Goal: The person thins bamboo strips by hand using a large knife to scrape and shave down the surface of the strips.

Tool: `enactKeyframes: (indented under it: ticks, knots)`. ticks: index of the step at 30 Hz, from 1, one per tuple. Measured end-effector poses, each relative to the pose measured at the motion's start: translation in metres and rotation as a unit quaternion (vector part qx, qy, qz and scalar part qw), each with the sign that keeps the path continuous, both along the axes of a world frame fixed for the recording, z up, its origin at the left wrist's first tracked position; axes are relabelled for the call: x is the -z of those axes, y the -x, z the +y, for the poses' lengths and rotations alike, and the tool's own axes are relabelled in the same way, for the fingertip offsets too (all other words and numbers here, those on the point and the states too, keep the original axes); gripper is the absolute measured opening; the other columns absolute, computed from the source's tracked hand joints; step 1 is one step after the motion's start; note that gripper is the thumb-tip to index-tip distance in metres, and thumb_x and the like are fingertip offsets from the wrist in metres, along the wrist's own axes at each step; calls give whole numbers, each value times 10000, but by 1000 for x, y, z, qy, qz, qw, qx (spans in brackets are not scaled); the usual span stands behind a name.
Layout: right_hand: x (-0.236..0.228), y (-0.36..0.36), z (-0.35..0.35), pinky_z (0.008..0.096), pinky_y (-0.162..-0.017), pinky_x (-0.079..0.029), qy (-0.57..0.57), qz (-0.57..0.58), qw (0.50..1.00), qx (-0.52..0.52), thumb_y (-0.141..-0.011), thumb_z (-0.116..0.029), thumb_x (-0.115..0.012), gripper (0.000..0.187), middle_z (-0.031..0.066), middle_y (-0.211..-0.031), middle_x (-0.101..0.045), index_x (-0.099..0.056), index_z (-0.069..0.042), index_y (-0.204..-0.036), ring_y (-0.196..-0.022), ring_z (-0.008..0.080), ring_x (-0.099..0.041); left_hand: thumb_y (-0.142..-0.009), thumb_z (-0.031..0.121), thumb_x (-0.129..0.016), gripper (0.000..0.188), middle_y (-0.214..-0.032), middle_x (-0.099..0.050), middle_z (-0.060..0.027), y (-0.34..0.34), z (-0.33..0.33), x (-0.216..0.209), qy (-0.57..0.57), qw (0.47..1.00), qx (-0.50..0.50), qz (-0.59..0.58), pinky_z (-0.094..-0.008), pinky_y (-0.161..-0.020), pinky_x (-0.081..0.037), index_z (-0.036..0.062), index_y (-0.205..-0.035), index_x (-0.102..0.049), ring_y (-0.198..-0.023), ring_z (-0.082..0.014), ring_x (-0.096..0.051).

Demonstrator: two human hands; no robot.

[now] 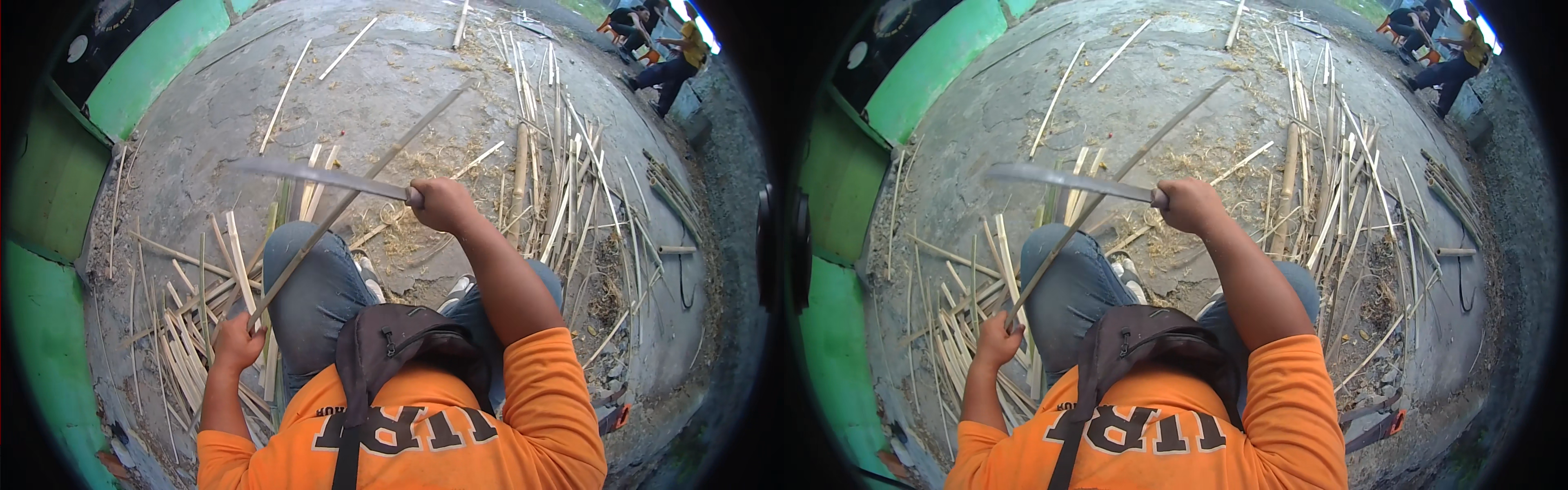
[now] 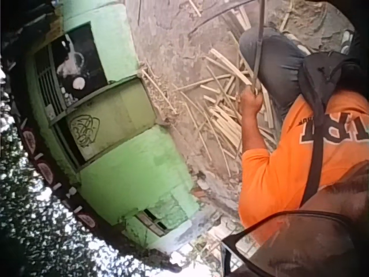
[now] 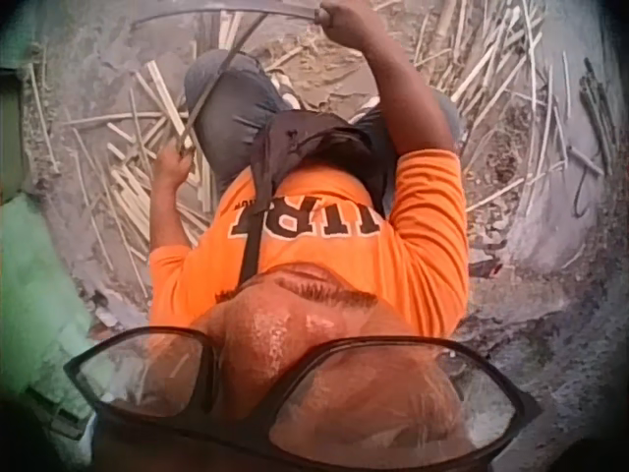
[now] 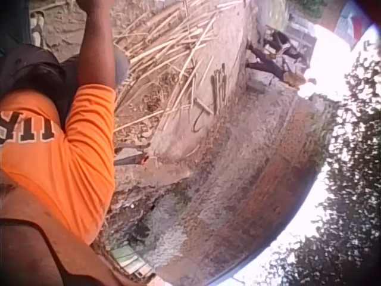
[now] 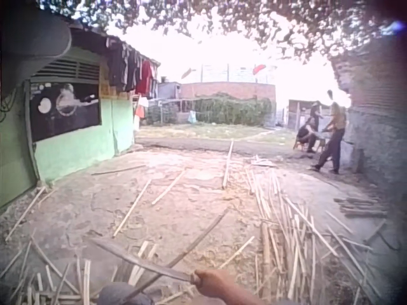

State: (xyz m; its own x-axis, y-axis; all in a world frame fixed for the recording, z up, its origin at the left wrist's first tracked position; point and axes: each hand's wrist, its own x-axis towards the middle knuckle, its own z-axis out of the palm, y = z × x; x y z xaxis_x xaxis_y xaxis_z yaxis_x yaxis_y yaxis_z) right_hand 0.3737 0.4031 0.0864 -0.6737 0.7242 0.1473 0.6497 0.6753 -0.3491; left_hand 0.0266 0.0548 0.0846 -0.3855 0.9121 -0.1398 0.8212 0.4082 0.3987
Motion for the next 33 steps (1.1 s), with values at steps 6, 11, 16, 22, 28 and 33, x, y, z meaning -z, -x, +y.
enactKeyframes:
  ticks: [6, 11, 16, 22, 28, 33]
  knots:
    - [8, -19, 20, 500, -767, -574, 107, 100, 981, 131, -972, -291, -634, 183, 182, -918, -741, -740, -147, -1006, -875, 405, -717, -836, 102, -658, 134, -741, -647, -273, 1, -1, 3, -9, 1000, 13, -7, -563, -675, -497, -16, -828, -594, -763, -516, -635]
    - [-12, 13, -31, 488, -795, -582, 97, -57, 994, -3, -953, -330, -635, 215, 144, -944, -752, -747, -151, -999, -905, 375, -733, -816, 61, -632, 93, -767, -643, -293, 3, 4, -5, -4, 999, 27, 29, -575, -679, -491, -17, -808, -582, -778, -533, -628]
    - [-11, 5, -14, 507, -772, -577, 65, -13, 997, 36, -907, -301, -656, 185, 153, -914, -747, -748, -153, -971, -913, 390, -726, -813, 45, -628, 102, -735, -630, -281, 10, 2, 4, -2, 998, 38, 40, -569, -666, -489, -13, -777, -553, -753, -526, -625]
    - [2, -24, 17, 496, -819, -584, 113, 21, 980, 161, -902, -260, -651, 195, 156, -975, -757, -758, -156, -1027, -956, 376, -732, -808, 44, -648, 101, -767, -644, -285, 6, 1, -14, 9, 996, 47, 78, -574, -712, -505, -13, -815, -565, -797, -522, -642]
    - [-5, 9, -24, 491, -790, -585, 90, -64, 994, 26, -887, -244, -669, 162, 139, -967, -762, -756, -156, -993, -939, 366, -737, -809, 56, -653, 94, -800, -653, -295, 21, 18, -23, 28, 991, 57, 120, -589, -744, -516, -5, -858, -601, -826, -530, -640]
    - [5, 3, -13, 516, -738, -565, 7, 4, 1000, 26, -862, -253, -684, 114, 138, -860, -737, -725, -159, -912, -856, 388, -723, -818, 67, -645, 99, -799, -655, -291, 22, 11, -1, 10, 998, 50, 48, -577, -714, -505, -9, -856, -592, -820, -538, -631]
